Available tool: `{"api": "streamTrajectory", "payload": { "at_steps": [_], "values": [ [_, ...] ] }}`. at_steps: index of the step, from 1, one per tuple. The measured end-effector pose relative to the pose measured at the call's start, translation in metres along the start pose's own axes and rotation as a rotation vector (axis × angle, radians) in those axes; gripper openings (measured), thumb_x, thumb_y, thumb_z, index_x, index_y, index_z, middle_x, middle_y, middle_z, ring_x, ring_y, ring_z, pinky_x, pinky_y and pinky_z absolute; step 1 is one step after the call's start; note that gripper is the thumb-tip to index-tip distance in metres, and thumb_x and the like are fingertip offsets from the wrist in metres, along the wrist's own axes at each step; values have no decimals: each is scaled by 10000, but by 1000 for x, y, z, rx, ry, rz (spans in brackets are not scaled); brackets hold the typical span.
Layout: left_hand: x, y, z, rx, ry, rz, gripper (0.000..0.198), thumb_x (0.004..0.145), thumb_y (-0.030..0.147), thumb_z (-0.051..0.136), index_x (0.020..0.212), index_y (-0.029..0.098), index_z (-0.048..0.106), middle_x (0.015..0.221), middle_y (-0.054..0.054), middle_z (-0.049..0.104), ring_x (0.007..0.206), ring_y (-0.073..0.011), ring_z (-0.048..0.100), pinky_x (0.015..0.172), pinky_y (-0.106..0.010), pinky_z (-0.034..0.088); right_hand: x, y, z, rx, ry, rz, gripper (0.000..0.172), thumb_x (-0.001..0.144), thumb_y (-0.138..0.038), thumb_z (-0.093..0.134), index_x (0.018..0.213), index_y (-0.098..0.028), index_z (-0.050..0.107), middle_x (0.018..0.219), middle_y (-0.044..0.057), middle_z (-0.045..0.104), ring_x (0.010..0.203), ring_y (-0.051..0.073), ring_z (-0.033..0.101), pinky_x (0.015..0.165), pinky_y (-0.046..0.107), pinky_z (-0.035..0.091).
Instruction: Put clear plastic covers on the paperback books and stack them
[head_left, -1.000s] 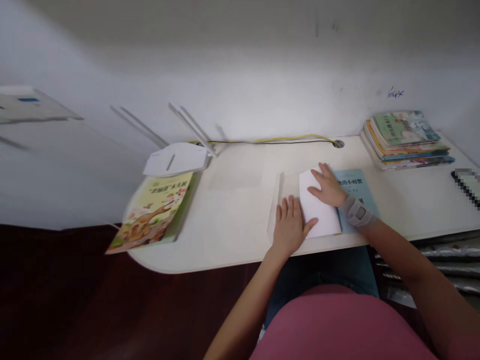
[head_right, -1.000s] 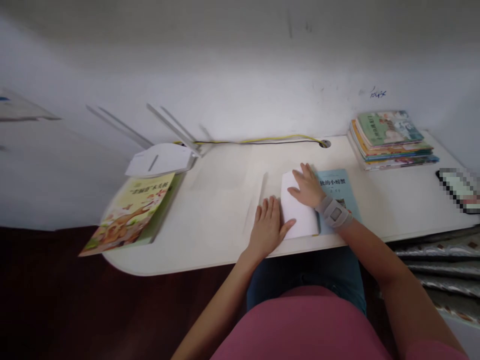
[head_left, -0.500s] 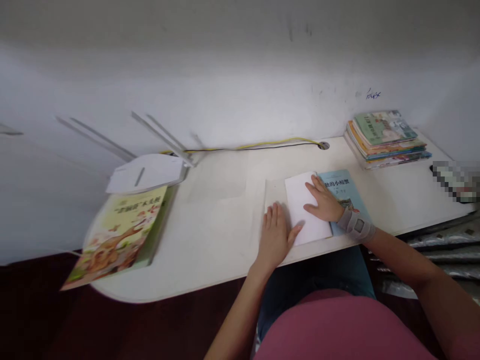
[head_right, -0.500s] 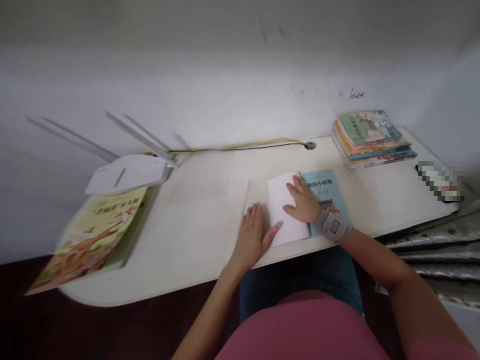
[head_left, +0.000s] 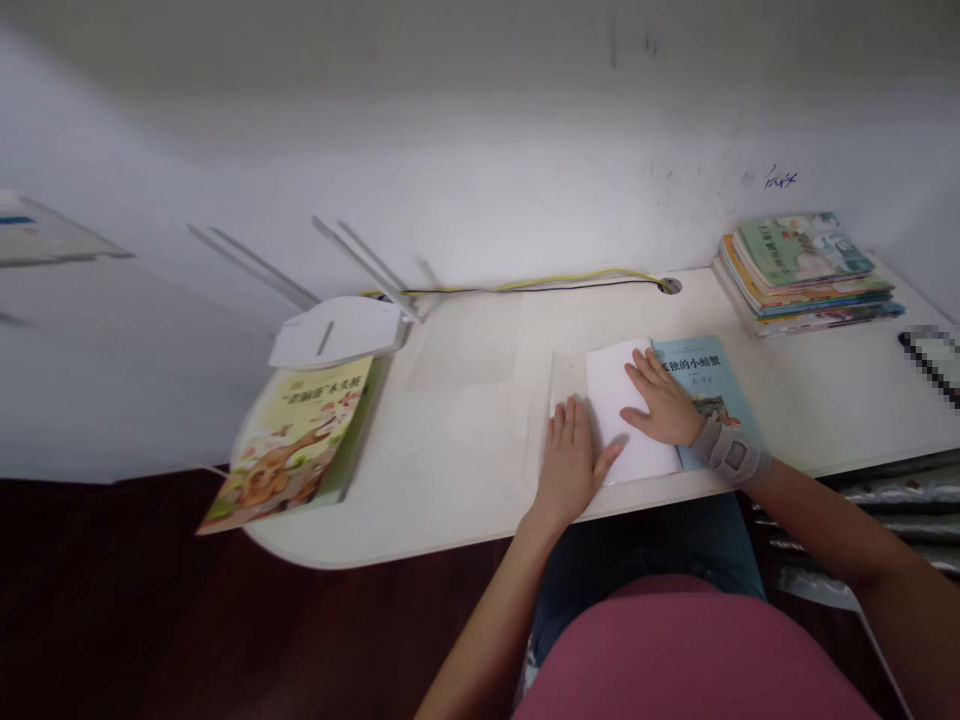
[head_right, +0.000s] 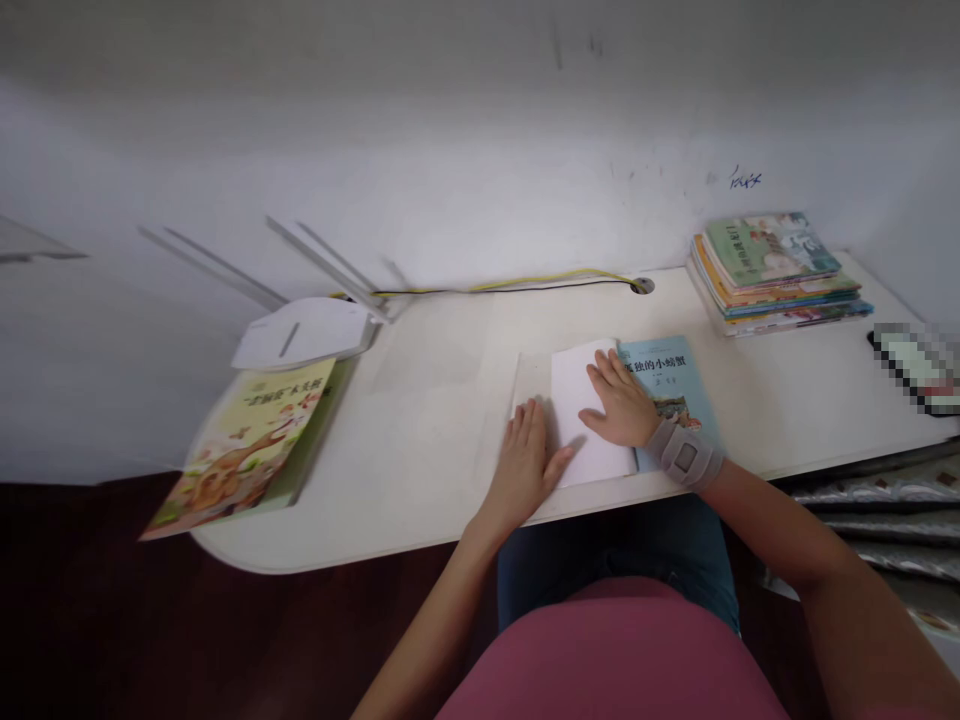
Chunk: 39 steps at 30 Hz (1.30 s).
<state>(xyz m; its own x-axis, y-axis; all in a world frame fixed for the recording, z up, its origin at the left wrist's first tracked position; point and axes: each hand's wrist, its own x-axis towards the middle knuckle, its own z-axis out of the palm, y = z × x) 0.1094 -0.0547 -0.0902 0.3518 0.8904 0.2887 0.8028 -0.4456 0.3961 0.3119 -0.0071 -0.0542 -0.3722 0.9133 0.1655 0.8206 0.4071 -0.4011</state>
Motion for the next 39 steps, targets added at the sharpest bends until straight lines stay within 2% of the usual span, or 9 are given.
{"api": "streamTrajectory", "payload": {
  "at_steps": [6,9,14,19,25,30,34,39],
  "values": [
    [0,2,1,5,5,-12,797,888,596,344,1456,68,159,1470,-283,263,1387,-376,154,1056,-601,272,1,-1,8,68,96,76,672,796,-298,531,1397,-59,347,1545,171,123,1422,313,72,1126,508,204],
    [0,2,1,18,7,-6,794,896,590,326,1451,47,161,1462,-293,272,1386,-382,143,1056,-600,273,3,-8,12,63,77,83,683,779,-255,536,1397,-43,339,1541,186,131,1422,317,61,1129,507,194],
    [-1,2,-1,23,-6,7,793,900,581,324,1457,47,142,1471,-288,256,1387,-382,125,1057,-602,273,5,-19,11,17,33,60,694,761,-206,547,1371,52,339,1508,263,176,1418,327,61,1148,457,153],
    [0,3,-1,24,-15,0,795,900,582,321,1457,44,144,1475,-284,251,1390,-380,115,1070,-597,253,4,-21,9,-3,34,36,691,774,-216,531,1379,50,329,1509,259,179,1418,327,54,1149,456,144],
    [0,7,-4,-8,7,-11,770,902,563,345,1465,80,139,1480,-262,265,1399,-361,122,1079,-587,240,7,-13,15,82,63,42,670,794,-247,507,1396,-14,329,1523,215,178,1423,304,59,1144,496,153],
    [-7,5,-8,-55,98,-90,719,912,508,387,1472,136,133,1491,-235,264,1408,-345,81,1075,-605,222,3,2,16,233,142,93,626,892,-326,388,1447,-78,237,1528,177,199,1417,249,151,1142,463,208],
    [-16,-5,-9,-112,113,-140,708,919,497,373,1464,104,146,1487,-259,251,1406,-348,81,1072,-599,246,-8,1,13,91,95,7,657,927,-411,322,1440,-14,218,1508,223,221,1413,263,164,1139,464,214],
    [-21,-12,-12,-167,99,-159,704,921,491,373,1464,118,125,1493,-256,238,1400,-347,138,1067,-599,268,-12,-8,11,-56,33,-30,681,929,-439,311,1447,-13,196,1521,209,178,1417,282,133,1133,481,217]
  ]
}}
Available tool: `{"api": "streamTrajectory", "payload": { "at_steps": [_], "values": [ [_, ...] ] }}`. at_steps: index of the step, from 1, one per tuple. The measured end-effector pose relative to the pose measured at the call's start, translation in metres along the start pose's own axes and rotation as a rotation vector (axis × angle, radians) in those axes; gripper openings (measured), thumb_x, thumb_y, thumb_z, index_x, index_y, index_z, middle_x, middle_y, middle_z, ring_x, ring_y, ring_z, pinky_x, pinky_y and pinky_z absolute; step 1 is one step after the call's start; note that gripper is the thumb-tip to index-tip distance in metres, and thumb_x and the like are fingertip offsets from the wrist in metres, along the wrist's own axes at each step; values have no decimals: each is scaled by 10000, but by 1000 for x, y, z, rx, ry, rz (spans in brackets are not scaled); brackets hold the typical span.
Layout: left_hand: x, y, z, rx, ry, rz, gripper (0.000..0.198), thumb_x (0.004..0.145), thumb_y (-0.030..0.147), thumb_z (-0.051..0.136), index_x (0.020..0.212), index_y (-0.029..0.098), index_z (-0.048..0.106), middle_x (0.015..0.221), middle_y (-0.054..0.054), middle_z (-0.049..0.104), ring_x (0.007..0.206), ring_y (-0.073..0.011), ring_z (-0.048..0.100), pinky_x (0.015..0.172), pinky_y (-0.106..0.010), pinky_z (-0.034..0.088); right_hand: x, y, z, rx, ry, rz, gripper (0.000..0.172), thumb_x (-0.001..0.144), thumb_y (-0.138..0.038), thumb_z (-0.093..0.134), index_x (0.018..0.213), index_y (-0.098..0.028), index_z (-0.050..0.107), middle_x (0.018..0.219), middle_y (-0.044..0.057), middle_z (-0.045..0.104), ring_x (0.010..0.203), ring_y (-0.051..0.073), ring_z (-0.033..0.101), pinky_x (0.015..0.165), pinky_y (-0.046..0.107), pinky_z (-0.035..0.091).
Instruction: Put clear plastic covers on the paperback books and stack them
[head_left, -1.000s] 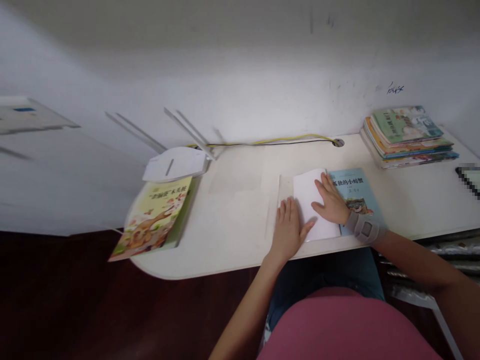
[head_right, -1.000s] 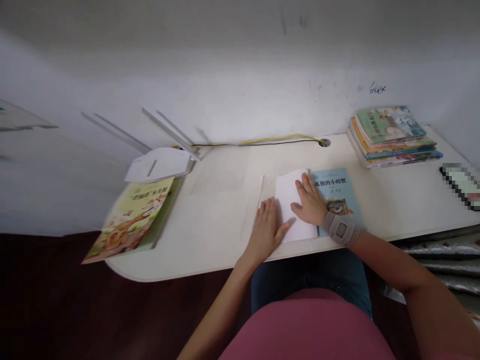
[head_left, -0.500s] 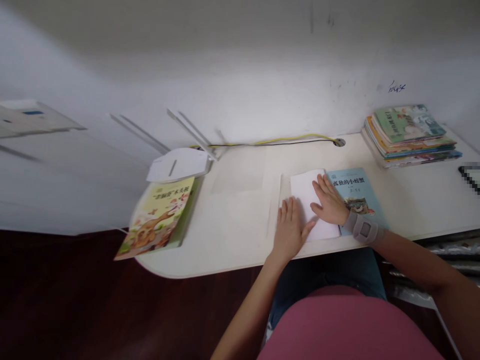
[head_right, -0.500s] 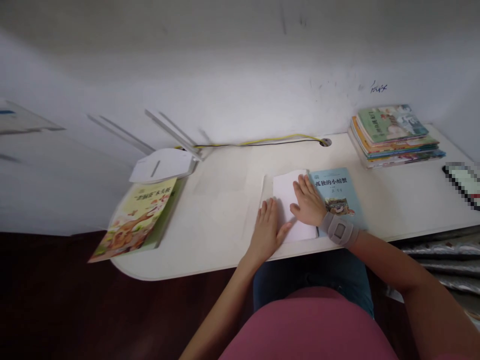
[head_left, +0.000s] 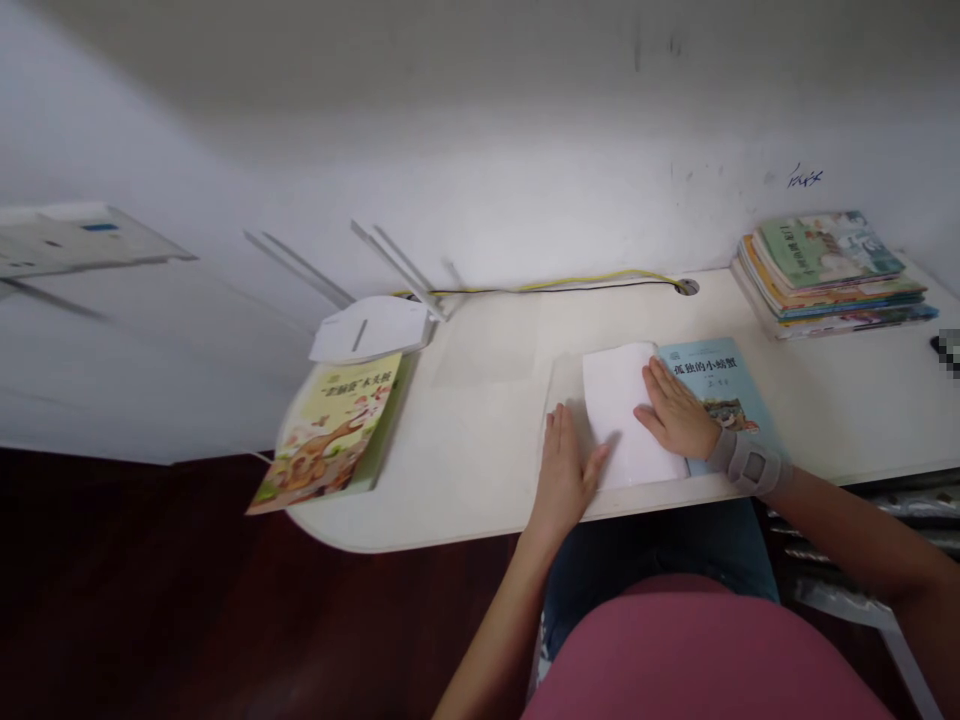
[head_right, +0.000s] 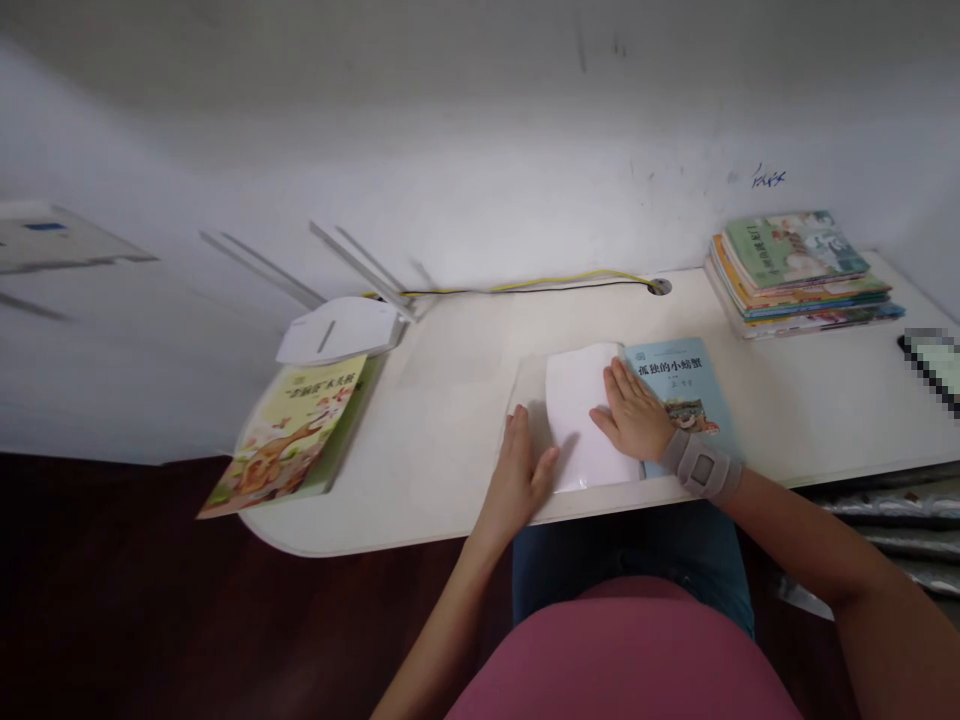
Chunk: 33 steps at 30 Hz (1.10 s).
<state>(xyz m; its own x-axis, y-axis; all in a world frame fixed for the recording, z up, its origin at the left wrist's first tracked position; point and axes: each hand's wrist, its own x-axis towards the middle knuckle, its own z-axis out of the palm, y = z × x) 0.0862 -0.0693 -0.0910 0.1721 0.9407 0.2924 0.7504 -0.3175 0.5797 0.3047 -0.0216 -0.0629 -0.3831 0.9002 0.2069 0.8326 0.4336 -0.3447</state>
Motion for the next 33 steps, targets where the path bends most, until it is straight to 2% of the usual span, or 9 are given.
{"api": "streamTrajectory", "payload": {
  "at_steps": [7,15,24,29,33],
  "values": [
    [-1,3,-3,14,-22,1,709,919,481,391,1464,116,122,1497,-254,230,1403,-343,130,1070,-589,276,4,-2,-1,-43,-24,65,680,899,-393,387,1407,44,271,1505,249,194,1412,297,148,1130,452,222],
    [-1,2,-1,40,-12,31,715,916,491,391,1467,123,121,1502,-243,227,1405,-347,98,1070,-595,276,6,-7,1,-102,-7,90,631,897,-330,365,1397,47,292,1506,233,204,1408,291,166,1129,441,219],
    [-1,2,1,5,1,22,714,909,501,401,1466,132,150,1493,-231,263,1405,-342,114,1076,-597,259,5,-13,3,-215,-41,5,659,923,-423,337,1366,66,347,1473,265,249,1403,321,168,1132,463,177],
    [0,8,-5,-84,89,-21,644,919,443,412,1458,171,190,1502,-192,271,1410,-302,169,1098,-550,257,9,-17,4,-244,-40,-4,648,921,-414,358,1351,71,372,1455,268,291,1391,324,206,1129,464,189],
    [5,8,-10,-9,196,-49,654,902,433,442,1433,111,237,1481,-231,289,1408,-319,175,1097,-559,252,0,-30,5,-257,-8,53,588,917,-369,391,1324,54,428,1420,267,359,1369,326,272,1113,478,237]
  ]
}}
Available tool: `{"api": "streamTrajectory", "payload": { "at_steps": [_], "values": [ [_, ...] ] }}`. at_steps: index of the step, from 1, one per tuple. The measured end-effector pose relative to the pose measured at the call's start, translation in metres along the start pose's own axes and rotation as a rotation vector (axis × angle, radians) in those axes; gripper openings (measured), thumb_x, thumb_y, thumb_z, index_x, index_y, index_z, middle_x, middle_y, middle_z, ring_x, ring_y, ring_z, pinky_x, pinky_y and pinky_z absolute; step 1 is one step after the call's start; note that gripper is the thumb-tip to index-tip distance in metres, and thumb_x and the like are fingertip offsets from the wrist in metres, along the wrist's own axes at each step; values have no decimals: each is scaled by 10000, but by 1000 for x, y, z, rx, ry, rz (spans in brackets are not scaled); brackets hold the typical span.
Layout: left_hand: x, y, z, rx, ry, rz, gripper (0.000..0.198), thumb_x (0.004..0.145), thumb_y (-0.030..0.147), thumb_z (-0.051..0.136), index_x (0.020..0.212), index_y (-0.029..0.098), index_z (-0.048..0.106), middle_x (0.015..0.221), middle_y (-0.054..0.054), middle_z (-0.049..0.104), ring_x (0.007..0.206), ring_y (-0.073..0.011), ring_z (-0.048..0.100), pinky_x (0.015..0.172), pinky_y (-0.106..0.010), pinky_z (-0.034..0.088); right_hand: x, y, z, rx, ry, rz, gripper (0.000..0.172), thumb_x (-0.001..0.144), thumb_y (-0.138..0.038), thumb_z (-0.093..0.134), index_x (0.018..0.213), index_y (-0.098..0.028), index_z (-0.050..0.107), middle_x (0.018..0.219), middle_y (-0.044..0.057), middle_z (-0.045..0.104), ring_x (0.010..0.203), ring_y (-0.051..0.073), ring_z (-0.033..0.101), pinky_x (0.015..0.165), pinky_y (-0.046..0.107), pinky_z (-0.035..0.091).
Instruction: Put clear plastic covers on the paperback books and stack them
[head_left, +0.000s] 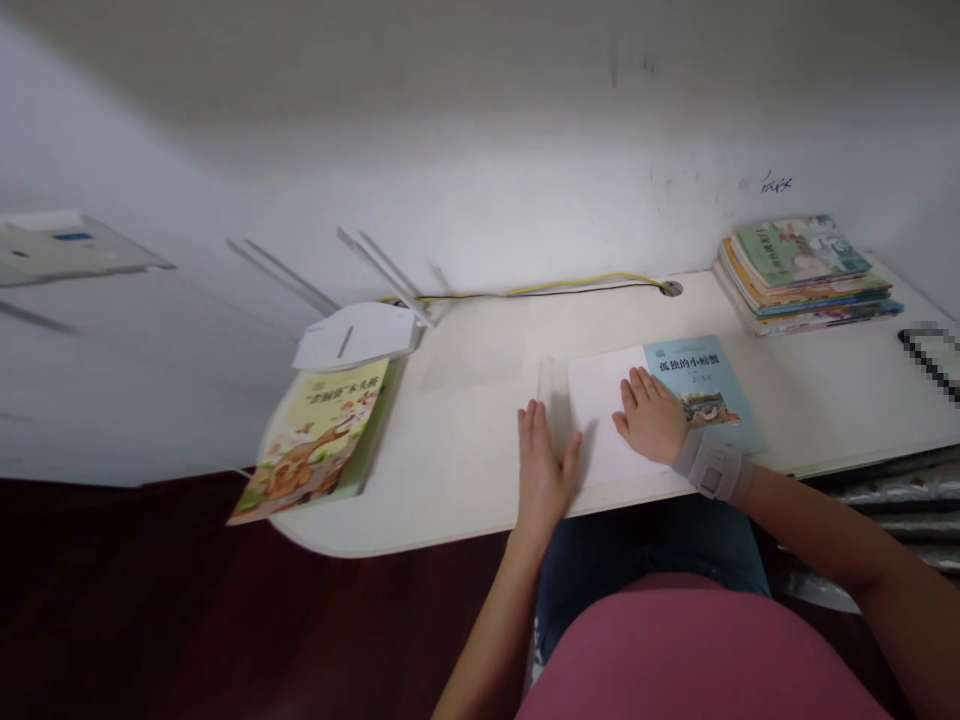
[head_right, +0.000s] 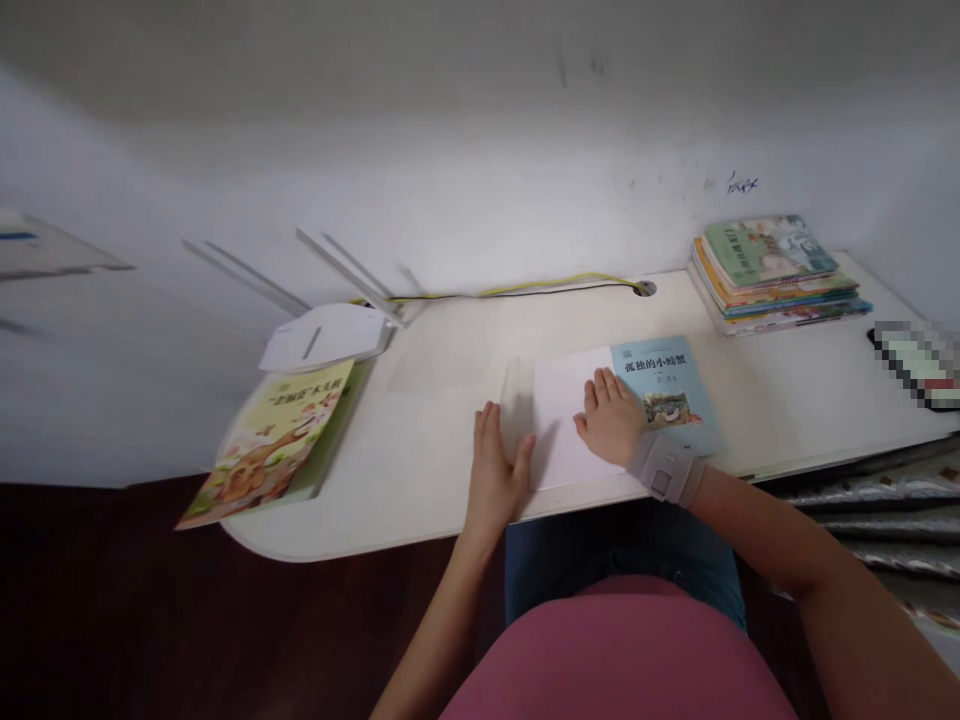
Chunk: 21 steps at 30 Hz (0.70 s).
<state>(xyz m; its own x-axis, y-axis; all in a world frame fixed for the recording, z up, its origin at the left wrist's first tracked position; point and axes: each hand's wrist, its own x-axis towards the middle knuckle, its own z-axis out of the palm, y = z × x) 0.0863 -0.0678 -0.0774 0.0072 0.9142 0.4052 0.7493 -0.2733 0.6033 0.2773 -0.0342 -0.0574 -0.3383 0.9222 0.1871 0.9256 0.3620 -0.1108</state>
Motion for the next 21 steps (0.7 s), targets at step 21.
{"api": "streamTrajectory", "payload": {
  "at_steps": [21],
  "values": [
    [20,70,-68,-857,-24,-181,231,817,407,572,727,196,590,827,-47,661,838,-191,624,864,-386,488,-72,21,-15,639,-4,-213,452,904,-234,357,1320,-127,497,1325,120,547,1236,225,496,1042,425,410]
  ]
}}
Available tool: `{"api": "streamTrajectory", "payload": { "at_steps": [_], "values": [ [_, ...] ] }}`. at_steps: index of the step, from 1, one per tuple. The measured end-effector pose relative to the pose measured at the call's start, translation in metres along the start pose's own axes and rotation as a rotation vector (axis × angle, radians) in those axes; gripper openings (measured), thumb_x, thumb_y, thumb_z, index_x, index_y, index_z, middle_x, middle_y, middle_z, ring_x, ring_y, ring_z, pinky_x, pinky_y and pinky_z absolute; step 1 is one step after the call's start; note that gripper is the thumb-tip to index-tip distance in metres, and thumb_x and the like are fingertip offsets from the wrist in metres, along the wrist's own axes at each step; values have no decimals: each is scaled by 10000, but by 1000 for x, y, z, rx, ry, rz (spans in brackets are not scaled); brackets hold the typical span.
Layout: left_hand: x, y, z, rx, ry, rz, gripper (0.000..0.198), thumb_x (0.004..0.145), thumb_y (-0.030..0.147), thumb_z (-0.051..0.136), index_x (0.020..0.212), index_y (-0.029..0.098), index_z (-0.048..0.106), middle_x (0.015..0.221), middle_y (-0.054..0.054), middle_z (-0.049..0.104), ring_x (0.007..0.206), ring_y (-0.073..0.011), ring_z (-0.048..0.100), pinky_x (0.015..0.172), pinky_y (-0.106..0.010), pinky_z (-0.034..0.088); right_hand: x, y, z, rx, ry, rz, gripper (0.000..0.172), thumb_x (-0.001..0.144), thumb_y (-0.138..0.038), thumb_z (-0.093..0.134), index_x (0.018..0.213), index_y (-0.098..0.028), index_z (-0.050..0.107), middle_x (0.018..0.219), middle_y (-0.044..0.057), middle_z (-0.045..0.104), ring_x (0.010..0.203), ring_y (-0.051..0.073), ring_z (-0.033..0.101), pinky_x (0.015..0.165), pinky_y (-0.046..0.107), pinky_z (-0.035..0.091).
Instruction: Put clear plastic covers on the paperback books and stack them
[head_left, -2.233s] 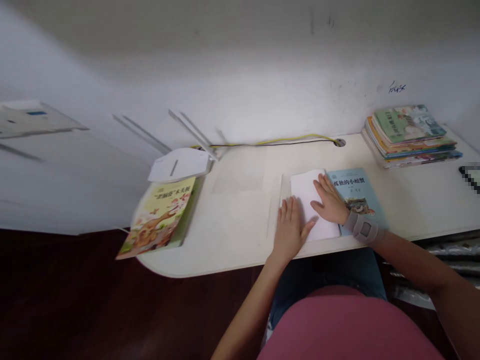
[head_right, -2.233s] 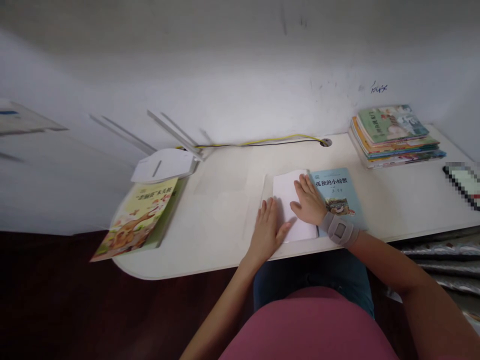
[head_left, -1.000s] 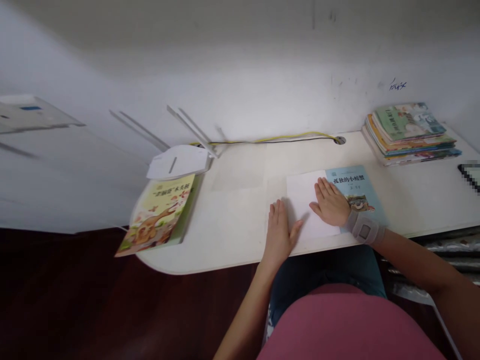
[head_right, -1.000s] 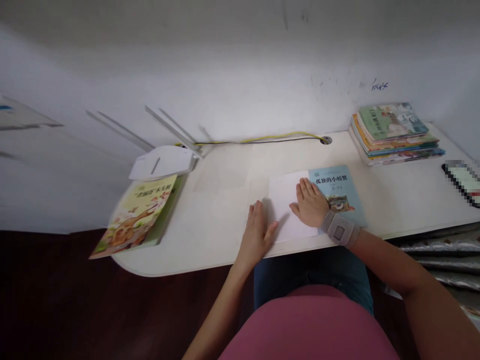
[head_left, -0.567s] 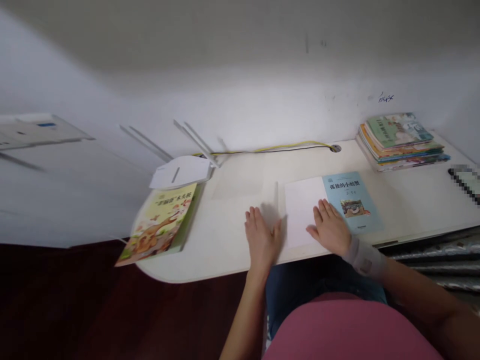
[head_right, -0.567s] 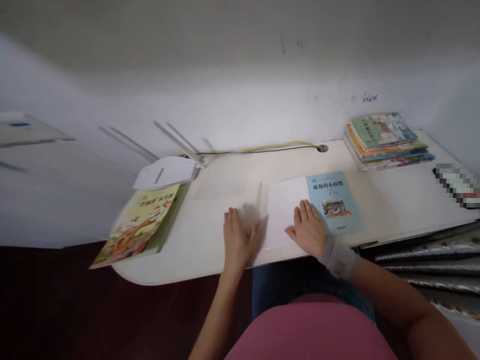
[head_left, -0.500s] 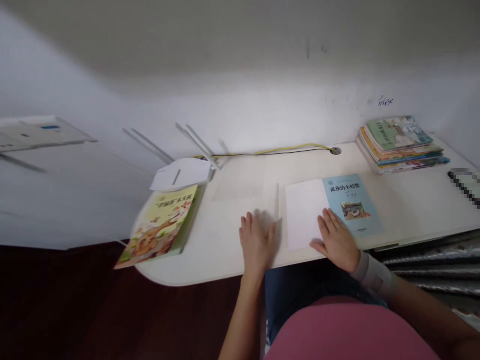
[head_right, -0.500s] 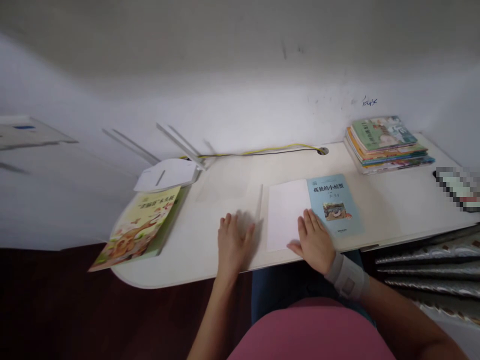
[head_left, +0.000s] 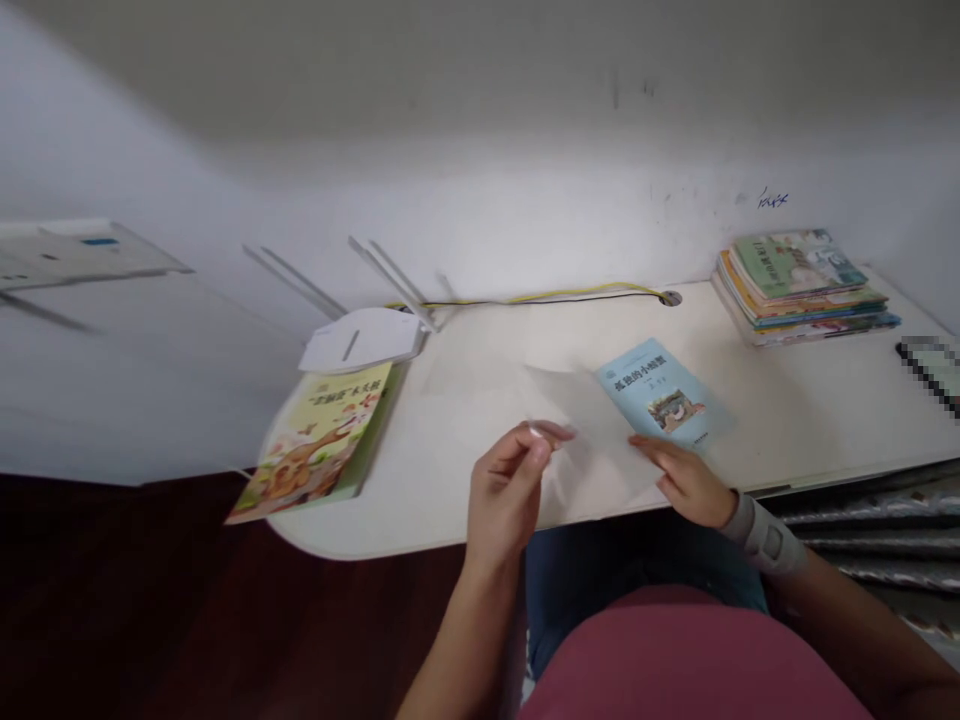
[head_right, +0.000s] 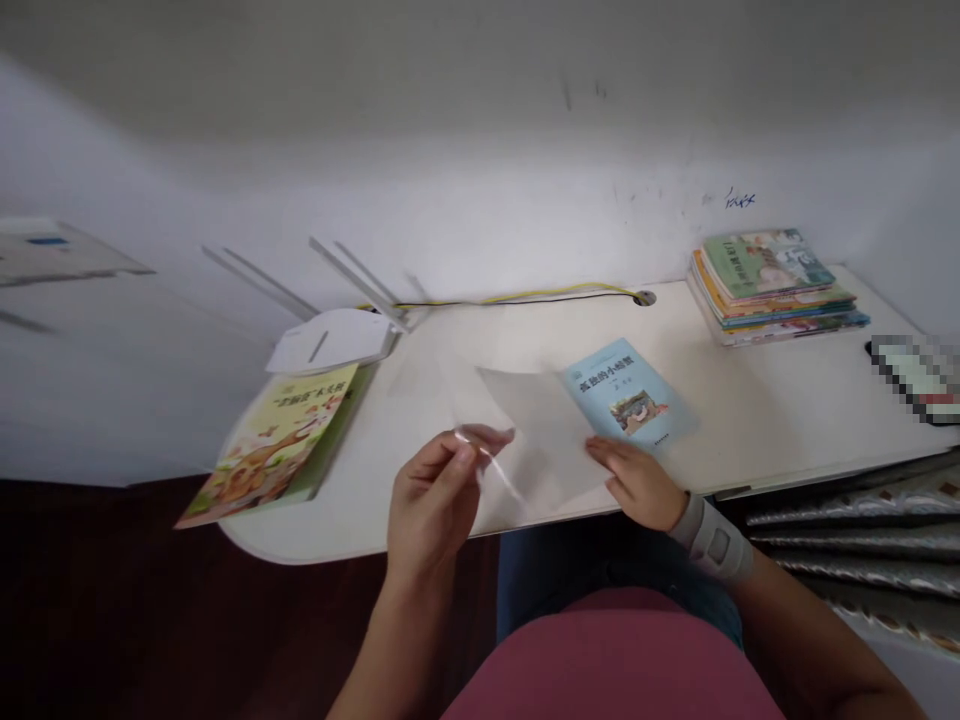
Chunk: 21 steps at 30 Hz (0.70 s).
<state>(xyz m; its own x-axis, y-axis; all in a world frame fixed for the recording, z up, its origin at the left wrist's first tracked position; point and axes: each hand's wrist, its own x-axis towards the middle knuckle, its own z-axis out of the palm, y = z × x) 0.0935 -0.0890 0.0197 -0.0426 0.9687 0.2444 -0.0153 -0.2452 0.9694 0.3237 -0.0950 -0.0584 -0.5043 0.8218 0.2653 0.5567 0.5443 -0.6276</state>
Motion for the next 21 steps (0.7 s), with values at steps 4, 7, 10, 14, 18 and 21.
{"api": "streamTrajectory", "payload": {
  "at_steps": [4,7,10,14,18,21],
  "values": [
    [7,-7,22,415,-233,306,365,890,471,440,1065,204,616,1190,-125,601,1146,-248,538,969,-435,429,-7,21,-27,367,79,232,409,896,-410,439,1214,-213,605,1222,55,632,1123,248,588,987,456,451],
    [31,-35,38,794,-364,424,575,886,544,398,1326,179,453,1462,-159,356,1388,-309,243,1085,-517,267,-11,37,-40,531,183,370,428,837,-457,535,1166,-199,627,1181,58,655,1087,268,606,969,481,458],
    [59,-67,53,1110,-487,345,807,858,647,335,1450,106,245,1538,-201,145,1416,-374,52,1089,-584,183,-14,46,-45,592,246,460,445,782,-466,600,1128,-189,633,1140,47,675,1055,272,617,954,469,466],
    [74,-95,67,1374,-650,234,767,894,614,248,1468,107,208,1541,-163,160,1413,-370,89,1105,-570,152,-10,56,-55,587,350,540,395,782,-491,581,1007,-177,661,986,48,713,930,249,644,851,406,511],
    [79,-100,67,1380,-701,232,761,882,612,303,1459,119,238,1536,-144,204,1408,-355,147,1107,-512,196,11,73,-76,604,488,570,397,782,-533,552,929,-183,671,887,41,711,831,217,639,760,366,519],
    [101,-96,63,1247,-560,165,740,865,580,394,1415,92,306,1461,-198,351,1327,-331,346,1044,-452,315,30,89,-87,545,593,570,382,720,-531,603,848,-178,678,822,44,708,781,212,636,726,363,510]
  ]
}}
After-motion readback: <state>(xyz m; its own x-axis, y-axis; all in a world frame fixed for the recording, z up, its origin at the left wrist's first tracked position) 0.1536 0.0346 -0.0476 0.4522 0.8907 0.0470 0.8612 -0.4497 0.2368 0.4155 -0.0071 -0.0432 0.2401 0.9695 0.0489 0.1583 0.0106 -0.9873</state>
